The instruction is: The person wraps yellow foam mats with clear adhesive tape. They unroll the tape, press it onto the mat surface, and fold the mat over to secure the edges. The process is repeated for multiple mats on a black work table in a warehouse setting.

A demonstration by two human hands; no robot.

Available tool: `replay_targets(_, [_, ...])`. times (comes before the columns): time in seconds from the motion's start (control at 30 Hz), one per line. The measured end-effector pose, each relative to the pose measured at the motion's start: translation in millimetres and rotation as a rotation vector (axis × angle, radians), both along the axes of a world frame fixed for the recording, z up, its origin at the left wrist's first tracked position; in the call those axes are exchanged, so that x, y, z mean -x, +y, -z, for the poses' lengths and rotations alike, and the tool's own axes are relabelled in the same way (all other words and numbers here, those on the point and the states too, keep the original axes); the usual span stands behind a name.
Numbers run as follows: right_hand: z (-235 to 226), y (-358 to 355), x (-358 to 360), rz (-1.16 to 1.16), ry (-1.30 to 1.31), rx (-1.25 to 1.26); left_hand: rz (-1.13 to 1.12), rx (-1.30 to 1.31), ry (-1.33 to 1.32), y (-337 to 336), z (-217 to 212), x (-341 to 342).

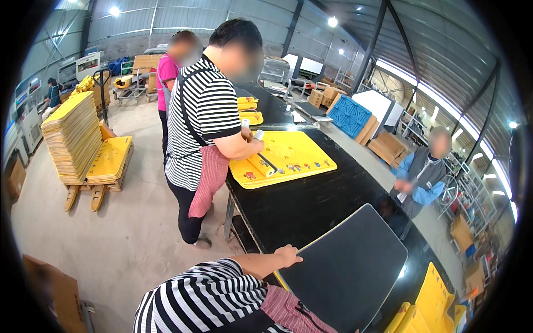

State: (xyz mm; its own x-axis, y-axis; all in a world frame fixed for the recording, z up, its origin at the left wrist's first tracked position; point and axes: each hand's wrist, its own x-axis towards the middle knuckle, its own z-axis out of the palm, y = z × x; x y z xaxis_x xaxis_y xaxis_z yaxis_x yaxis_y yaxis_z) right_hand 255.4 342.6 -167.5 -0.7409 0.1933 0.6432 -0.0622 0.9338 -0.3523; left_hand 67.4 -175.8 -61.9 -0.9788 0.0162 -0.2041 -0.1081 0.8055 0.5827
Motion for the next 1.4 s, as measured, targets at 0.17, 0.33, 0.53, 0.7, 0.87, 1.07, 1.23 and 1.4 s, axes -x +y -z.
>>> replay_targets(0.17, [-2.7,-3.7,1.2,0.004,-0.001,-0.016,-0.001,0.019,0.006,-1.4,2.1,0.9])
replay_targets(0.33, [-7.7,-11.7,1.3,0.028,-0.004,0.025,-0.003,0.039,-0.002,0.2,-4.4,0.3])
replay_targets(0.53, [-27.8,-20.3,-8.4,0.114,-0.060,0.019,0.037,0.063,0.052,8.7,10.4,12.1])
replay_targets(0.7, [-86.0,-45.5,-13.1,0.052,-0.324,0.428,0.027,0.111,0.070,-4.0,-16.6,-25.3])
replay_targets(0.87, [-129.2,-60.2,-44.8,-0.106,-0.703,1.350,-0.042,-0.434,-0.046,-18.9,-13.9,-68.2])
replay_targets(1.07, [-120.5,-46.8,-52.9,-0.610,-0.335,1.911,-0.022,-1.349,-0.751,9.0,-34.6,-75.5])
replay_targets(1.23, [-147.3,-83.5,0.4,-0.288,-0.136,1.408,0.014,-1.257,-0.130,80.8,-32.2,-57.0])
replay_targets(1.4, [-160.3,-105.5,56.3,-0.110,-0.269,-0.092,0.590,0.170,0.666,114.3,-52.6,-15.0])
